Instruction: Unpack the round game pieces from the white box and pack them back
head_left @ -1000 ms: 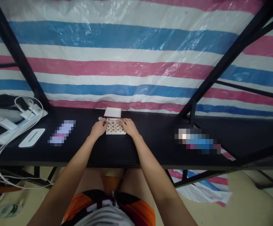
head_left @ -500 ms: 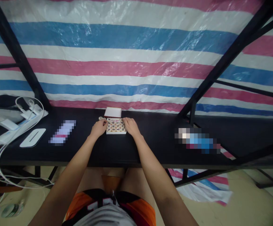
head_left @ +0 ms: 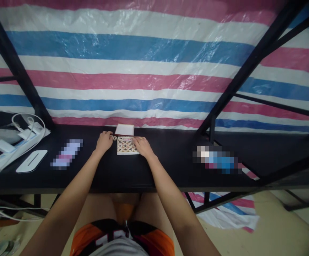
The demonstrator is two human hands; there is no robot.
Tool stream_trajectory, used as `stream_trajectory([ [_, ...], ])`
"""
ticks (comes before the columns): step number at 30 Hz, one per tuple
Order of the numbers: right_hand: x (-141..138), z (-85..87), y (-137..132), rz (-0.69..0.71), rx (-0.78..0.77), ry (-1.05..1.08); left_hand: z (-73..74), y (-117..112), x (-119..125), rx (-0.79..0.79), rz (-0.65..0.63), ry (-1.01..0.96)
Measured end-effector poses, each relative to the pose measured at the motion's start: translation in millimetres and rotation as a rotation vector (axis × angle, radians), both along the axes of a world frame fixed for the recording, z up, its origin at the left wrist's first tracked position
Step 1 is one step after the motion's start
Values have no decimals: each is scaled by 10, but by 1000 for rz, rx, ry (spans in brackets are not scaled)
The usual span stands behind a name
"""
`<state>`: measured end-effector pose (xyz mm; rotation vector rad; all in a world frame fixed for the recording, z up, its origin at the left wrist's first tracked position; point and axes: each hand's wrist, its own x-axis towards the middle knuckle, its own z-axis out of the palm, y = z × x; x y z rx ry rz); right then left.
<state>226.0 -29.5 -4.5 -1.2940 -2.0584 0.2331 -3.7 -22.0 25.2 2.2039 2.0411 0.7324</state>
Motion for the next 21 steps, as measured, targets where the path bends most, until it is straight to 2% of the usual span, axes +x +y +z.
stream_trajectory([
  [2,1,6,-8,-15,0,-5,-16,62,-40,11,9,73],
  [6,9,-6,-13,-45,7,74,-95,95,-98,-64,21,201],
  [11,74,-18,-20,-95,-72,191,-112,49,-125,-61,28,251],
  [17,100,60,-103,-136,-230,185,-40,1,-124,-58,34,184],
  [21,107,98,-134,-143,-274,200,-27,-10,-126,-14,47,1],
])
